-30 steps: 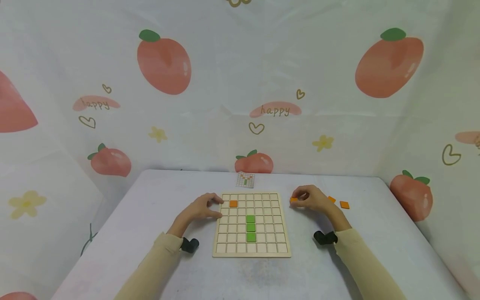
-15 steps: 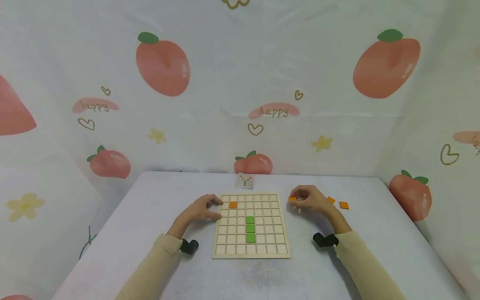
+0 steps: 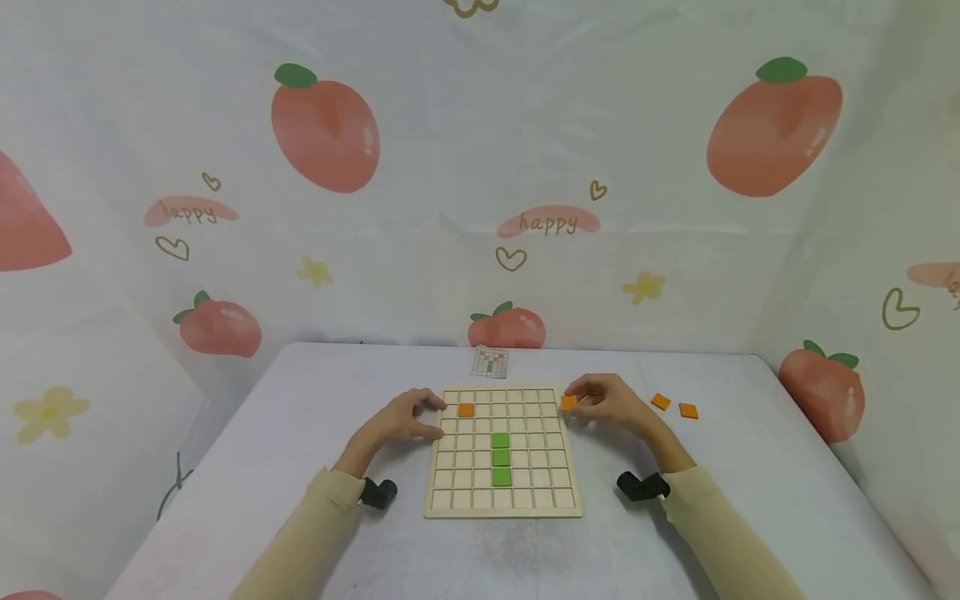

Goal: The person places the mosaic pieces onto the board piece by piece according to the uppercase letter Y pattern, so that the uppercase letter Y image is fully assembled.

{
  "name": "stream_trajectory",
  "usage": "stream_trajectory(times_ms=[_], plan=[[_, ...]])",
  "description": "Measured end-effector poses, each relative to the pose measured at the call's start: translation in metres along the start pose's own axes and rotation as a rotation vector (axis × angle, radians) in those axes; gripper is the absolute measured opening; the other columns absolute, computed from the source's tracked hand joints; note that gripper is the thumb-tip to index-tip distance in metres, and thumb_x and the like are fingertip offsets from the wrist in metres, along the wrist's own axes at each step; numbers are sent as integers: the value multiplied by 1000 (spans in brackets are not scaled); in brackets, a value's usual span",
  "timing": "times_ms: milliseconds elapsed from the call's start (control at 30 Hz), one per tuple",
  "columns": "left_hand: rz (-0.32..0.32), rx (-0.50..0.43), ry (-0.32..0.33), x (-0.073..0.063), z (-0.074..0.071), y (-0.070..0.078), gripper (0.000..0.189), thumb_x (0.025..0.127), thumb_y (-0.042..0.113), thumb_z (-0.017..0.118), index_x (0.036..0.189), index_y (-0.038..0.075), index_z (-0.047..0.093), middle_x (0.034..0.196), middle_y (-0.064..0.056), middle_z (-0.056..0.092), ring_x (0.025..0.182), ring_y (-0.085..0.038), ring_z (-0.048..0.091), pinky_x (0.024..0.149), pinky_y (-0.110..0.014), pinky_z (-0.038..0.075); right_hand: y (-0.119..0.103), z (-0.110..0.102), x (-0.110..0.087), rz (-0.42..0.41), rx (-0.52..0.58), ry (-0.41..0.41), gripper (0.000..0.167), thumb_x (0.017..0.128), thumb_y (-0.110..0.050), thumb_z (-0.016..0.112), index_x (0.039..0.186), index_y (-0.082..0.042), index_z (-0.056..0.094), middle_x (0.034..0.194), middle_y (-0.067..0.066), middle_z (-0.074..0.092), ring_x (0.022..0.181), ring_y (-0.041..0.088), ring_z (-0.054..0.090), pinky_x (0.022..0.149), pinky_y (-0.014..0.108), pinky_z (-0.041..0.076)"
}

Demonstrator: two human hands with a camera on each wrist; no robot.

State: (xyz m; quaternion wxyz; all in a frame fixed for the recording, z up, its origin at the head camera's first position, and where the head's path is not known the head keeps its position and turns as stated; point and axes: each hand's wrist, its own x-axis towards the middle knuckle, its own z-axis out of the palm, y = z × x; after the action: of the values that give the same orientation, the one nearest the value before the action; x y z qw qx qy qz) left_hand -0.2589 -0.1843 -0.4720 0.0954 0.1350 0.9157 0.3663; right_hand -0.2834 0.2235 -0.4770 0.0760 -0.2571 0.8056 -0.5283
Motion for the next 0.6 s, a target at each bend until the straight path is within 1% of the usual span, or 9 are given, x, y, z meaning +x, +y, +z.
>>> stream_trajectory(times_ms=[200, 333, 467, 600], plan=[[9, 11, -8, -1, 0, 0, 41, 78, 13, 89, 114, 10, 70, 119, -5, 63, 116, -33, 55, 102, -50, 44, -9, 13, 5, -15, 1, -41, 28, 83, -4, 84, 109, 0, 73, 97, 12, 71, 76, 22, 65, 68, 27, 53], [6, 11, -10, 0, 0, 0, 41, 78, 14, 89, 115, 10, 70, 120, -6, 62, 118, -34, 55, 104, -49, 43, -13, 21, 8, -8, -3, -35, 26, 83, -4, 84, 107, 0, 74, 95, 10, 71, 75, 21, 63, 67, 25, 52], [-1, 14, -12, 1, -1, 0, 42, 79, 15, 89, 115, 10, 70, 121, -6, 62, 119, -34, 54, 104, -49, 43, -16, 29, 12, -10, 8, -27, 26, 83, -3, 84, 106, 2, 74, 96, 12, 71, 76, 22, 62, 66, 24, 51], [-12, 13, -13, 1, -1, -1, 42, 79, 15, 89, 115, 10, 70, 122, -6, 62, 120, -33, 54, 104, -49, 43, -19, 38, 18, -13, 23, -43, 25, 83, -3, 84, 106, 2, 74, 97, 12, 71, 76, 23, 62, 67, 24, 51]])
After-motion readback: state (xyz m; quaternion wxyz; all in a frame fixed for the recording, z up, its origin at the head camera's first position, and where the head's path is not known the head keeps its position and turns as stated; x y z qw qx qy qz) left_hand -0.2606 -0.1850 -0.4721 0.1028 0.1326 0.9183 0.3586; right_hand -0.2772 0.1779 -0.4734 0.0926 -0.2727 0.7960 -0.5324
